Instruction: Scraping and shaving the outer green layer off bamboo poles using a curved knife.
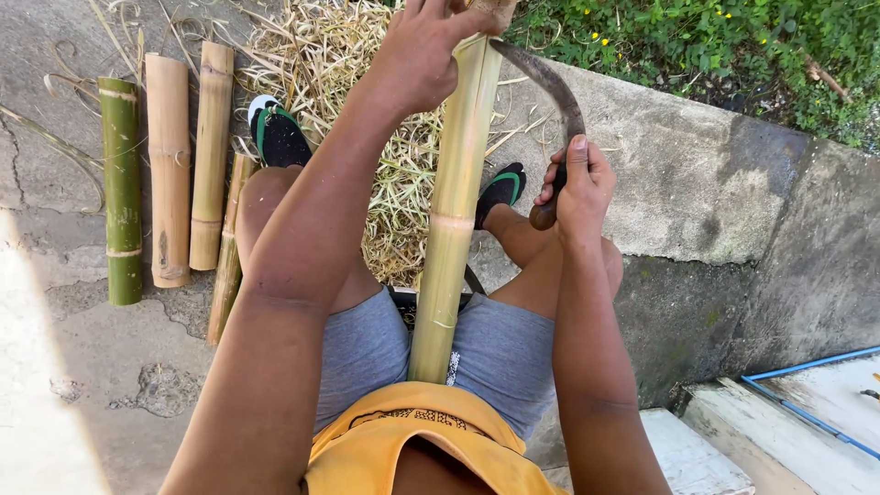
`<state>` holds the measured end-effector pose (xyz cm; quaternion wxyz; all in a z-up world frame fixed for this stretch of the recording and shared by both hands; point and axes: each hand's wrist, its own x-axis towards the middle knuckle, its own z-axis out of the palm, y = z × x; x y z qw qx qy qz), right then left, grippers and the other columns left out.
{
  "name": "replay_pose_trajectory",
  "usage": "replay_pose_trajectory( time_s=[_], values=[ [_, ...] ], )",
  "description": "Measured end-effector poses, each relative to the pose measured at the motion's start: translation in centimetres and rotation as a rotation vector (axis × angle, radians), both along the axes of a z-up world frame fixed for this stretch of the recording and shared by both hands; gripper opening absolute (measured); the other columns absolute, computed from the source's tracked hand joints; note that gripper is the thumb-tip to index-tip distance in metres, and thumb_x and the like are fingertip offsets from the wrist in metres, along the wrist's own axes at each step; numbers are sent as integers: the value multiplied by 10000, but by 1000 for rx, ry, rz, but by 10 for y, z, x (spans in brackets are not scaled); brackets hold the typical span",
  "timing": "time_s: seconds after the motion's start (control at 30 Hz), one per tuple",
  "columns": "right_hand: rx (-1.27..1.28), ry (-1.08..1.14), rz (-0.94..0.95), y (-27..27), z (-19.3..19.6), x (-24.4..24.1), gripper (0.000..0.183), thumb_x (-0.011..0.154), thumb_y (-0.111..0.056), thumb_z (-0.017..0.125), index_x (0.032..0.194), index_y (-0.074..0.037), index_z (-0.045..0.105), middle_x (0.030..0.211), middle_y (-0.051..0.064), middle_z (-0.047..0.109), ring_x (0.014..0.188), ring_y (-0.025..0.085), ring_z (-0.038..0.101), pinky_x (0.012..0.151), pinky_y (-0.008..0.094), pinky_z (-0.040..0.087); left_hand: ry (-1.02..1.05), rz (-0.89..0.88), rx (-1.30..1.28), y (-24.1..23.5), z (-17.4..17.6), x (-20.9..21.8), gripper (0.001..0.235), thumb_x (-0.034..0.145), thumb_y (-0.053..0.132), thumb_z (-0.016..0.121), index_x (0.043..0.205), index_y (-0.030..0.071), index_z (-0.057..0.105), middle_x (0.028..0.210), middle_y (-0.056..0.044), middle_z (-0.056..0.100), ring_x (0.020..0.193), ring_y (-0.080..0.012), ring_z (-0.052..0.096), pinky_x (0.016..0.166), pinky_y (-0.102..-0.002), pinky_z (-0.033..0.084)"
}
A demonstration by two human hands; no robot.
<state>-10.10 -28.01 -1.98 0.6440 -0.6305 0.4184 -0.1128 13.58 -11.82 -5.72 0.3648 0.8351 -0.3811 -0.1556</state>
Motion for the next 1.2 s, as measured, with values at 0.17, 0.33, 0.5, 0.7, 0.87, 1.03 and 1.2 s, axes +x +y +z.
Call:
replay_pose_trajectory(
  time_s=[0.17, 0.33, 0.5, 0.7, 0.87, 1.03, 1.2],
  values=[
    [-58, 27, 22, 0, 4, 7, 425, 1103, -394, 518, 900, -25, 579, 666, 36, 560, 471, 91, 524, 420, 280, 484, -3, -77, -120, -11, -13, -5, 533, 858, -10, 595, 1303, 264, 703, 1366, -143, 548, 1281, -356, 466, 1071, -508, 371],
    [-84, 36, 30, -2, 8, 10, 433, 1106, -391, 522, 885, -22, 574, 655, 32, 554, 452, 84, 505, 404, 267, 461, -72, -18, -29, -19, -19, -7, 597, 865, -42, 576, 1343, 294, 700, 1336, -126, 578, 1256, -349, 485, 1057, -502, 349],
    [-179, 106, 59, -1, 15, 14, 442, 1112, -390, 519, 862, -29, 573, 624, 10, 534, 446, 61, 497, 398, 248, 458, 113, -66, -52, -23, -19, -3, 562, 908, -46, 542, 1346, 278, 678, 1296, -37, 697, 1122, -265, 652, 970, -448, 485],
    [-223, 183, 74, -3, 25, 20, 441, 1107, -398, 515, 849, -42, 561, 607, -2, 523, 431, 56, 485, 383, 251, 457, 159, -64, -18, -19, -9, -1, 666, 827, -95, 519, 1351, 285, 675, 1244, -52, 716, 1009, -293, 700, 855, -447, 540],
    [-246, 216, 79, -2, 32, 24, 437, 1107, -394, 517, 843, -49, 562, 603, -4, 529, 434, 54, 497, 387, 250, 473, 152, -66, -56, -21, -16, -2, 633, 841, -81, 527, 1341, 273, 684, 1229, -49, 729, 1003, -289, 716, 867, -442, 548],
    [-267, 236, 93, -3, 36, 24, 446, 1110, -394, 520, 827, -51, 563, 596, -2, 525, 435, 57, 495, 388, 250, 465, 159, -67, -67, -23, -22, -2, 621, 857, -95, 506, 1330, 261, 694, 1228, -37, 736, 988, -276, 731, 874, -426, 560],
    [-265, 274, 102, -6, 35, 24, 459, 1102, -413, 526, 816, -57, 568, 585, -1, 525, 434, 57, 499, 385, 248, 471, 113, -90, -101, -23, -26, -3, 555, 866, -60, 552, 1330, 208, 695, 1211, -73, 736, 979, -276, 730, 861, -424, 559]
  ],
)
